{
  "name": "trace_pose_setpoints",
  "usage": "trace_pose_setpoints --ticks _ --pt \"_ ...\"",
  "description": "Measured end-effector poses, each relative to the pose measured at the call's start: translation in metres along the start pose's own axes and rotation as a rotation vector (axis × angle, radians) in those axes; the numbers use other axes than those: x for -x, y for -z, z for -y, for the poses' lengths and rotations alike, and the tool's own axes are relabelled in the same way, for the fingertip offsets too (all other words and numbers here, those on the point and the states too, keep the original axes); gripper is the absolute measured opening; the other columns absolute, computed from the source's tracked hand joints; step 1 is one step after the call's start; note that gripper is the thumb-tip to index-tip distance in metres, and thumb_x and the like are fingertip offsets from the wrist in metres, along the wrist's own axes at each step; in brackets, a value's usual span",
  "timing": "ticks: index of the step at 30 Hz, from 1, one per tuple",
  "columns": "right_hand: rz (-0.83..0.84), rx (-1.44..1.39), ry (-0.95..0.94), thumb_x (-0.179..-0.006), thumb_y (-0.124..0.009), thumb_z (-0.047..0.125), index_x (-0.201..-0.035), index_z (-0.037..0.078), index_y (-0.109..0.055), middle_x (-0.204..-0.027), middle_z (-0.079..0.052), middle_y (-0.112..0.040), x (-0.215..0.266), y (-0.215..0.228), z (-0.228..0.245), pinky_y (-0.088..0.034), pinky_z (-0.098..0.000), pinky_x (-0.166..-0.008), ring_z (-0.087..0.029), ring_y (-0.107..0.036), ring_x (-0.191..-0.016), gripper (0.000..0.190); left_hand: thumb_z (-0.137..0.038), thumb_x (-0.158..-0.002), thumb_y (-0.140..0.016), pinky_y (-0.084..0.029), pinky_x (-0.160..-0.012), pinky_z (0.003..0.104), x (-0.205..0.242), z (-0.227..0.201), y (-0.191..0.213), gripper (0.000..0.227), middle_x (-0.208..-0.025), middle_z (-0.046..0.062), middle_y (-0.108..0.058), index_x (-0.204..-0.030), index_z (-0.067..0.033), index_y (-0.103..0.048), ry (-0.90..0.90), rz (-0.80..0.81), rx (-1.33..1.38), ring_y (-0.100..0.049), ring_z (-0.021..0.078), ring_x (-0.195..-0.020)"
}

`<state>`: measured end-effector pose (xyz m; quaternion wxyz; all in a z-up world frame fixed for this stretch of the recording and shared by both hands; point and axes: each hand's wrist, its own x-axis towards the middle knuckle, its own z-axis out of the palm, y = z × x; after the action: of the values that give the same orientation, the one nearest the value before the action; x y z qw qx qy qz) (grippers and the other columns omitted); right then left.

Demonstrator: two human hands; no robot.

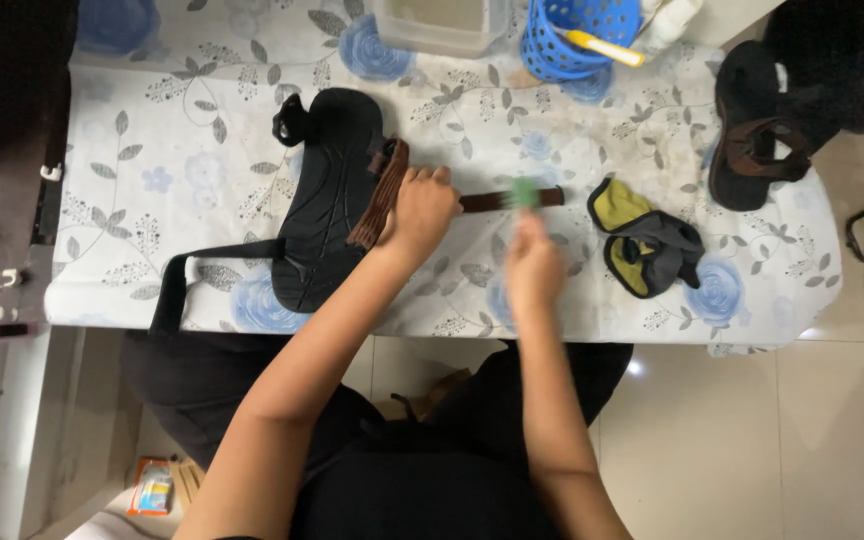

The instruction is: Cleaning a black sandal by scrubbing the straps and sole with a small brush and wiping it with a cloth.

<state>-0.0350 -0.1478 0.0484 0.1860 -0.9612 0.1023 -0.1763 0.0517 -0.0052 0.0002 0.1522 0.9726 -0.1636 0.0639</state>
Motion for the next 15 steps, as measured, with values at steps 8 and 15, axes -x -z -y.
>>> trace_pose_setpoints --ticks 8,15 --pt "-0.06 0.135 -0.014 -0.085 -0.055 0.025 -0.101 0.03 -0.064 -0.073 -0.004 -0.068 -0.008 -0.015 -0.035 -0.053 -0.0423 -0.059 -0.028 -0.065 -0.068 0.019 -0.033 -0.063 -0.074 -0.038 -0.075 0.035 0.002 0.0 0.005 0.021 -0.08 0.005 -0.061 -0.076 -0.0166 -0.071 -0.016 -0.015 -0.028 -0.056 0.0212 -0.071" --pt "0.216 0.038 0.022 -0.084 -0.052 0.024 -0.112 0.036 -0.057 -0.088 0.005 -0.068 0.027 0.002 0.031 -0.052 -0.0415 -0.068 -0.024 -0.066 -0.079 0.031 -0.031 -0.059 -0.079 -0.041 -0.078 0.035 0.002 0.001 -0.001 0.023 -0.074 0.005 -0.06 -0.071 -0.014 -0.07 -0.007 -0.089 -0.04 -0.059 0.0216 -0.071"
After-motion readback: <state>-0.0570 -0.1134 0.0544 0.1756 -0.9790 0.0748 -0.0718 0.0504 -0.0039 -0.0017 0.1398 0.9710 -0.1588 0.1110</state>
